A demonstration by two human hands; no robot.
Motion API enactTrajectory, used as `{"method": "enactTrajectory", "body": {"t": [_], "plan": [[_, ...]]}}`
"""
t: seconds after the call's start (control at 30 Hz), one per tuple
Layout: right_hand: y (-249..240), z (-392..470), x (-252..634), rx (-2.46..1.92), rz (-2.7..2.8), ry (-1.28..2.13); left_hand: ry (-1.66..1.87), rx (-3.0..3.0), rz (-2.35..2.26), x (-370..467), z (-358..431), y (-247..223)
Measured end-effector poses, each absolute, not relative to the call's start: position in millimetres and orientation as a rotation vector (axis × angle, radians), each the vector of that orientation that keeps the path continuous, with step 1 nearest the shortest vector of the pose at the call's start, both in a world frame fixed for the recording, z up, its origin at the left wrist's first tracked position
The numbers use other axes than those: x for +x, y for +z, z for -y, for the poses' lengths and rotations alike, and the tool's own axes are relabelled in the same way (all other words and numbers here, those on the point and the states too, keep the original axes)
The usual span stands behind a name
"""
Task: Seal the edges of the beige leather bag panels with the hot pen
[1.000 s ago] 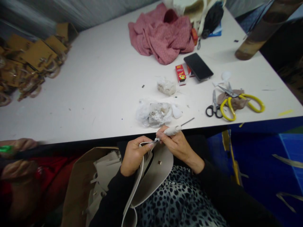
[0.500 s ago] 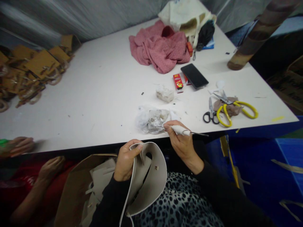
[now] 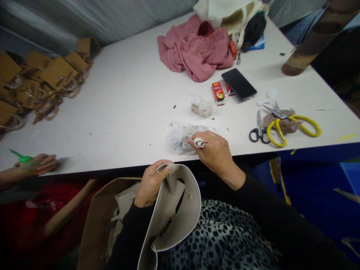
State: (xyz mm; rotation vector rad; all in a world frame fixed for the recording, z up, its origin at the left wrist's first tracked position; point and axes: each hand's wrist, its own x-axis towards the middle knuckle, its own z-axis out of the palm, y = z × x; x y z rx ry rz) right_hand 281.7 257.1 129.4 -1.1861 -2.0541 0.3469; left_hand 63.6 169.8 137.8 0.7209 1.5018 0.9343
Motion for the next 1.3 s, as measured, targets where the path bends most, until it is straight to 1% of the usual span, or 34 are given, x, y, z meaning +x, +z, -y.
{"method": "enactTrajectory", "body": {"t": [0.1,0.23,0.3,0.4,0.47,0.57,0.73,1.07,1.2,1.3], "plan": [[136,-264,281,-1.24,2.181,0.301,0.901,0.756,-1.515,61,-170,140],[137,-259,285,-1.198,2.049,0.443,0.916,0.672,-1.487,57,-170,142],[134,-250,284,-1.129,1.824,0.631,0.921,0.625,-1.454,54,-170,142],[128,-233,274,-1.015,1.502,1.113,0.909,0.58,-1.412,52,-171,141],[125,-225,266,-0.941,1.386,1.401,0.892,0.557,-1.388,51,-172,141],[122,-222,257,-0.889,1.321,1.568,0.872,0.531,-1.353,51,-173,142],[124,-223,256,-0.843,1.338,1.6,0.86,0.497,-1.309,52,-173,145],[125,-223,252,-0.843,1.462,1.542,0.893,0.516,-1.302,54,-169,140],[126,-223,251,-0.864,1.531,1.476,0.931,0.517,-1.313,59,-169,139],[125,-223,254,-0.852,1.62,1.356,0.96,0.528,-1.329,62,-168,137]]}}
